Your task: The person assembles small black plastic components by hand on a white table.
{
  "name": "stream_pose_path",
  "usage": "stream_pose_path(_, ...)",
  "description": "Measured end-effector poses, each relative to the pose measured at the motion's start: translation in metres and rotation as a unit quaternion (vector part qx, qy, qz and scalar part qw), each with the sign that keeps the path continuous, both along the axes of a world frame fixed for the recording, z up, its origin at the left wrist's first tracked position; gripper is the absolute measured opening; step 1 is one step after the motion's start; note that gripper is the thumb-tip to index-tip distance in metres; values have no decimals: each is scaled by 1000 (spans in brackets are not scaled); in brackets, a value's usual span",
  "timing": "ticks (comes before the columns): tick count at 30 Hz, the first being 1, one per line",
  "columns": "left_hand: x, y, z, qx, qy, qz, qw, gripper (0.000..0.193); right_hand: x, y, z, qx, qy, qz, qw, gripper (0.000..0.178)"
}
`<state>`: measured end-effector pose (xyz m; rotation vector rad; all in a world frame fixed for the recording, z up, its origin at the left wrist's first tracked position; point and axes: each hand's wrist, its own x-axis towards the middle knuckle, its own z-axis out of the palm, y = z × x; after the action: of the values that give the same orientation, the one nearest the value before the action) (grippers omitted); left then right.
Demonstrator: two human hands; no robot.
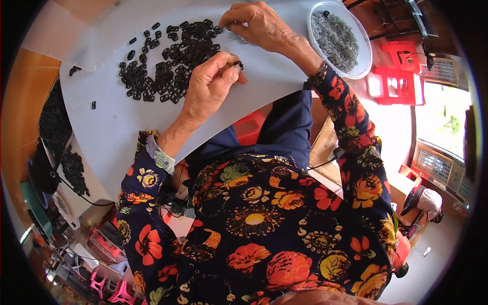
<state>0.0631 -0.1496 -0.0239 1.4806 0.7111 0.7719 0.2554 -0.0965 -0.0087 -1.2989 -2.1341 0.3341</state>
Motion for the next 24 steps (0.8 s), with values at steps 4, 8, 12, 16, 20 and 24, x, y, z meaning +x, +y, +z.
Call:
stream_pose_path(4, -2, 0, 1, 3, 4, -8, 1000, 8, -2, 3, 3, -11, -25, 13, 1000, 14)
stream_pose_path(8, -2, 0, 1, 5, 6, -8, 1000, 7, 6, 4, 15, -70, 27, -32, 997, 12)
stream_pose_path(12, -1, -1, 3, -1, 9, -9, 1000, 8, 5, 6, 9, -34, -32, 3, 999, 11)
stream_pose_path(16, 0, -1, 3, -9, 12, -7, 1000, 8, -5, 11, 5, -21, -90, 18, 996, 10)
stream_pose_path(20, 1, -2, 6, -18, 14, -13, 1000, 8, -7, 18, 7, -36, -178, 31, 983, 10)
stream_pose_path(24, 2, -7, 3, 73, 30, -29, 996, 11, -7, 15, 11, -50, -98, 30, 993, 7)
